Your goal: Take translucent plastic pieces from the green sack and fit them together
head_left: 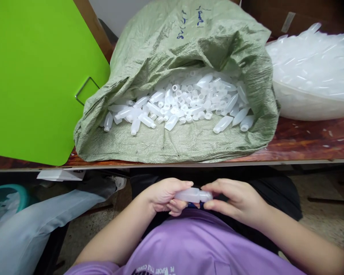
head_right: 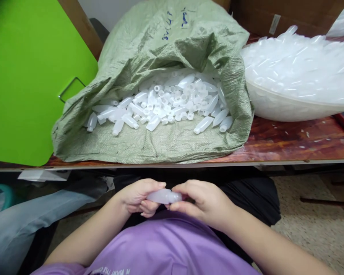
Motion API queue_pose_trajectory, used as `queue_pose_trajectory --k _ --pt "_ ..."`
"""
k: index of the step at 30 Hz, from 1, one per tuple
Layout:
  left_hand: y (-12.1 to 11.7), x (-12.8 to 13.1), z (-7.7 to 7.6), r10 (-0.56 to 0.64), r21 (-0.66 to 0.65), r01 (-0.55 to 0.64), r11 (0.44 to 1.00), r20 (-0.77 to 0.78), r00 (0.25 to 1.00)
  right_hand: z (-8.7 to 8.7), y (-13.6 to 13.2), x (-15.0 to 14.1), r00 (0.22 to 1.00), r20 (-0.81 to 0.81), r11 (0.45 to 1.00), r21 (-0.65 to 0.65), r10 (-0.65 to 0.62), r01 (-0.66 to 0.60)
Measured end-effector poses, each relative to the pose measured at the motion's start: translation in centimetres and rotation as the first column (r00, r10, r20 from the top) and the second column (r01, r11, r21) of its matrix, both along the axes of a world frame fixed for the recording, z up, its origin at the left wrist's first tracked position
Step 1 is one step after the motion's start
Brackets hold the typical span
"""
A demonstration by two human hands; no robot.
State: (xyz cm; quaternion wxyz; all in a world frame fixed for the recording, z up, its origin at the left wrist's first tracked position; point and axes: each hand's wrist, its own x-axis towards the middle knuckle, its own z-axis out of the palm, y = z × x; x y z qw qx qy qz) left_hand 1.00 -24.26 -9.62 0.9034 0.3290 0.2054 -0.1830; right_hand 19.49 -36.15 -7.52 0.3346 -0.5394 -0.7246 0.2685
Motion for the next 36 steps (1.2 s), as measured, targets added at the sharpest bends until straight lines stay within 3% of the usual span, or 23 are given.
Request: queue_pose_trajectory --k 3,5,7,8,12,16,17,20,21,22,24,25,27,29,31,34,36 --pt "-0.4 0.0 0.9 0.12 0.247 -0.106 0.963 -0.044 0.992 -1.6 0.2 -0.5 0.991 -0.032 0.964 -0.24 -0.127 0.116" --pt "-0.5 0.0 1.4 0.167 0.334 -0.138 0.933 -0.06 0.984 -2.5 0.1 -0.6 0.983 -0.047 0.97 -0.177 -0.178 0.168" --pt "-0.4 0.0 1.6 0.179 0.368 -0.139 0.919 -0.077 0.981 -3.1 -0.2 -0.6 0.978 -0.096 0.982 -0.056 -0.187 0.183" --pt "-0.3 0.0 1.6 0.17 0.379 -0.126 0.917 -0.085 0.982 -3.3 -0.4 -0.7 0.976 -0.131 0.984 -0.056 -0.176 0.17" --pt "-0.1 0.3 1.4 0.124 0.44 -0.068 0.895 -0.101 0.987 -3.7 -0.8 -0.8 0.944 -0.265 0.943 -0.315 -0.196 0.107" --pt "-0.3 0.6 1.1 0.119 0.438 -0.065 0.897 -0.098 0.988 -3.7 -0.6 -0.9 0.92 -0.316 0.957 -0.244 -0.233 0.158" --pt "-0.4 0.6 1.0 0.106 0.432 -0.054 0.9 -0.097 0.99 -3.8 -0.5 -1.0 0.912 -0.334 0.938 -0.322 -0.24 0.129" --pt "-0.6 0.6 0.9 0.095 0.438 -0.042 0.898 -0.099 0.991 -4.2 -0.3 -1.2 0.869 -0.377 0.803 -0.594 -0.321 0.039" --pt "-0.7 0.5 0.8 0.1 0.443 -0.045 0.895 -0.102 0.99 -4.3 -0.3 -1.2 0.86 -0.384 0.811 -0.582 -0.337 0.058" --pt "-0.7 0.5 0.8 0.107 0.446 -0.048 0.894 -0.107 0.989 -4.3 -0.3 -1.1 0.862 -0.391 0.859 -0.503 -0.321 0.092" --pt "-0.6 0.5 0.5 0.127 0.426 -0.065 0.903 -0.119 0.985 -4.1 -0.5 -0.7 0.908 -0.374 0.97 -0.216 -0.19 0.114" --pt "-0.6 0.5 0.4 0.138 0.402 -0.077 0.912 -0.124 0.983 -3.9 -0.7 -0.5 0.939 -0.328 0.993 -0.087 -0.105 0.081" --pt "-0.4 0.5 -0.1 0.171 0.349 -0.115 0.93 -0.135 0.976 -3.6 -0.9 -0.3 0.981 -0.194 0.999 0.048 0.008 0.001" --pt "-0.4 0.5 -0.5 0.19 0.31 -0.138 0.941 -0.146 0.971 -3.4 -0.9 -0.5 0.994 -0.107 0.998 0.058 -0.012 0.019" --pt "-0.6 0.7 -0.9 0.221 0.31 -0.167 0.936 -0.15 0.964 -3.6 -0.7 -1.1 0.985 -0.124 0.993 -0.004 -0.115 0.116" --pt "-1.1 0.9 -1.2 0.303 0.353 -0.24 0.904 -0.136 0.943 -4.3 -0.1 -2.0 0.916 -0.258 0.942 -0.215 -0.308 0.256" --pt "-1.3 1.1 -1.3 0.345 0.417 -0.268 0.868 -0.119 0.931 -4.8 0.4 -2.1 0.865 -0.32 0.9 -0.335 -0.386 0.278"
